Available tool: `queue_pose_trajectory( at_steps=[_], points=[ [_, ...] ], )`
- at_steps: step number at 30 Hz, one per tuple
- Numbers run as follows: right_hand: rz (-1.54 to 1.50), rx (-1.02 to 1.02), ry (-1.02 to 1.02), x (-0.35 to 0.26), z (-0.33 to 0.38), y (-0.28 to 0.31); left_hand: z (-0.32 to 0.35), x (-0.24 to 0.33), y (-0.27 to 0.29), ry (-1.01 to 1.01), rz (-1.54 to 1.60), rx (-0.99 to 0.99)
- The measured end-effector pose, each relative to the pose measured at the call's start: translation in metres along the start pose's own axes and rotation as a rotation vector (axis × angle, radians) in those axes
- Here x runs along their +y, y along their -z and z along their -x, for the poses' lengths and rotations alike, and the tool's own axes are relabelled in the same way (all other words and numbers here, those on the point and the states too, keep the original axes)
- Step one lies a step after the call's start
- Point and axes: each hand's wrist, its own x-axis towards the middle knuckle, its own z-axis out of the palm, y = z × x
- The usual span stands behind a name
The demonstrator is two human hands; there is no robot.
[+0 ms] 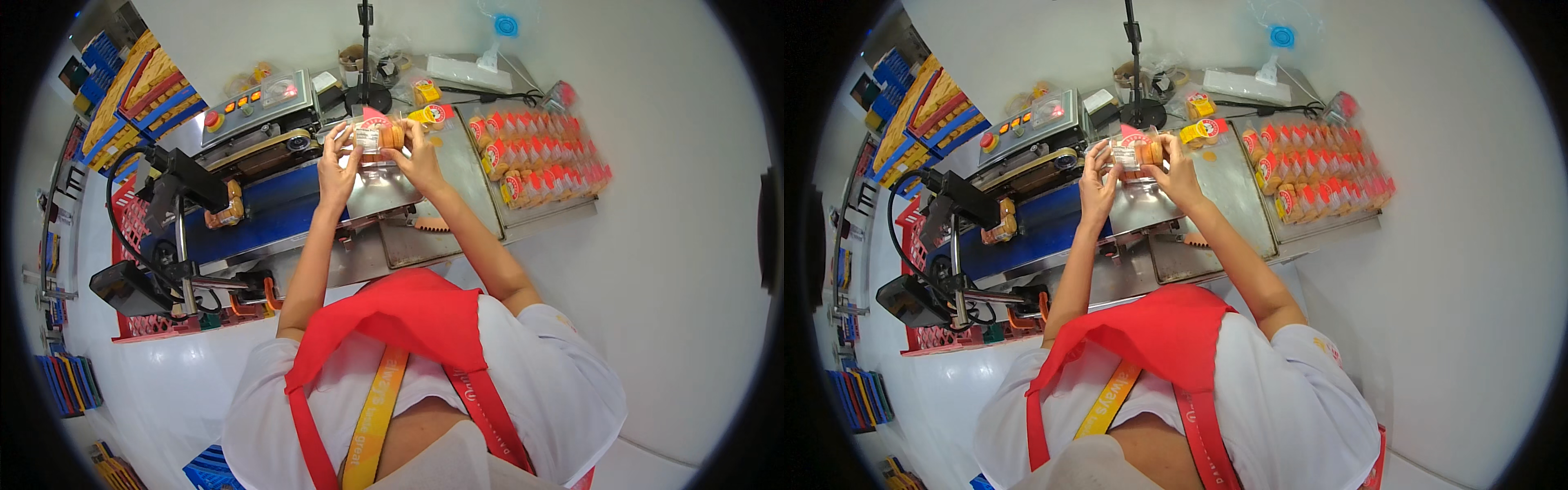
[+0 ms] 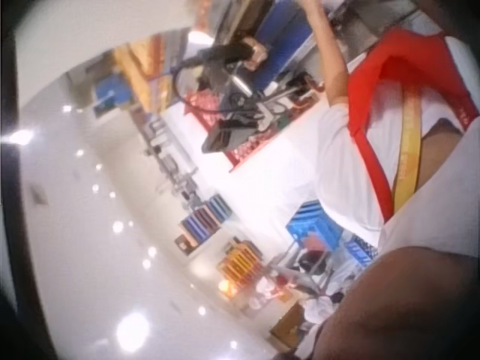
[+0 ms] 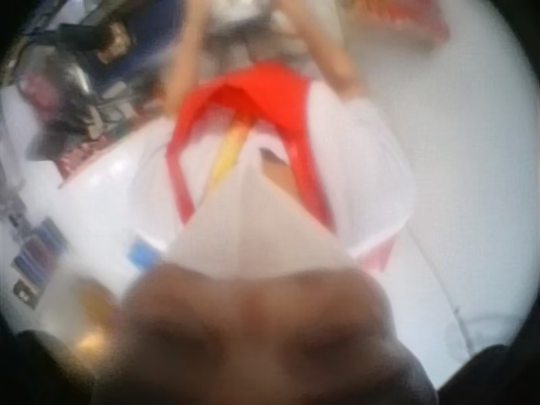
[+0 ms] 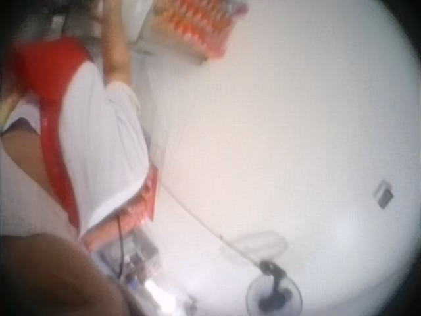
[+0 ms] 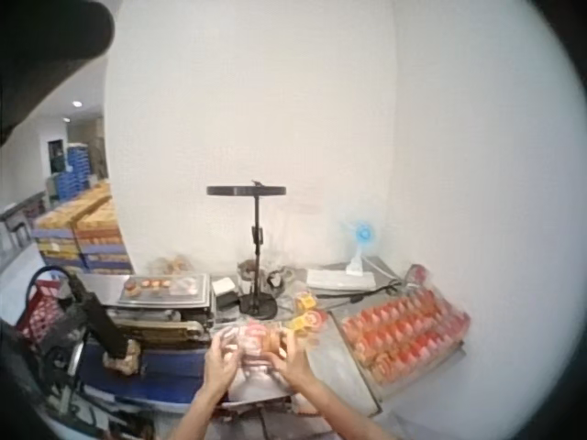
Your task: The person repeatedly picks up small bread rolls, places them into clear plastic bags, and seals the bags using a heat-sealing machine. The sealed packages are then placed on a nearby tray. The process is repeated continuously for multiple rolls.
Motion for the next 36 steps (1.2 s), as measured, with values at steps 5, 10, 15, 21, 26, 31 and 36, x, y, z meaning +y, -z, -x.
queue_pose_trajectory(
  at_steps=[5, 10, 15, 21, 26, 31, 36],
  points=[
    [0.51, 0.288, 0.293, -0.042, -0.008, -0.005, -0.005, 0.043, -0.011, -0.145, -0.191, 0.298],
    [0.496, 0.234, 0.049, -0.047, -0.007, 0.003, -0.005, 0.043, -0.009, -0.106, -0.283, 0.249],
    [0.167, 0.098, -0.095, -0.045, -0.016, 0.007, -0.004, 0.029, -0.002, 0.188, 0.001, 0.214],
    [-0.461, -0.329, -0.15, -0.017, -0.04, 0.035, -0.026, 0.012, 0.019, 0.021, 0.128, -0.029],
    [-0.597, -0.477, -0.229, -0.012, -0.049, 0.046, -0.037, 0.003, 0.032, 0.094, 0.406, -0.207],
    [-0.507, -0.476, -0.153, -0.01, -0.047, 0.039, -0.037, -0.009, 0.034, 0.096, 0.475, -0.181],
    [-0.351, -0.142, -0.031, -0.011, -0.027, 0.017, -0.026, -0.007, 0.028, 0.094, 0.476, -0.044]
  ],
)
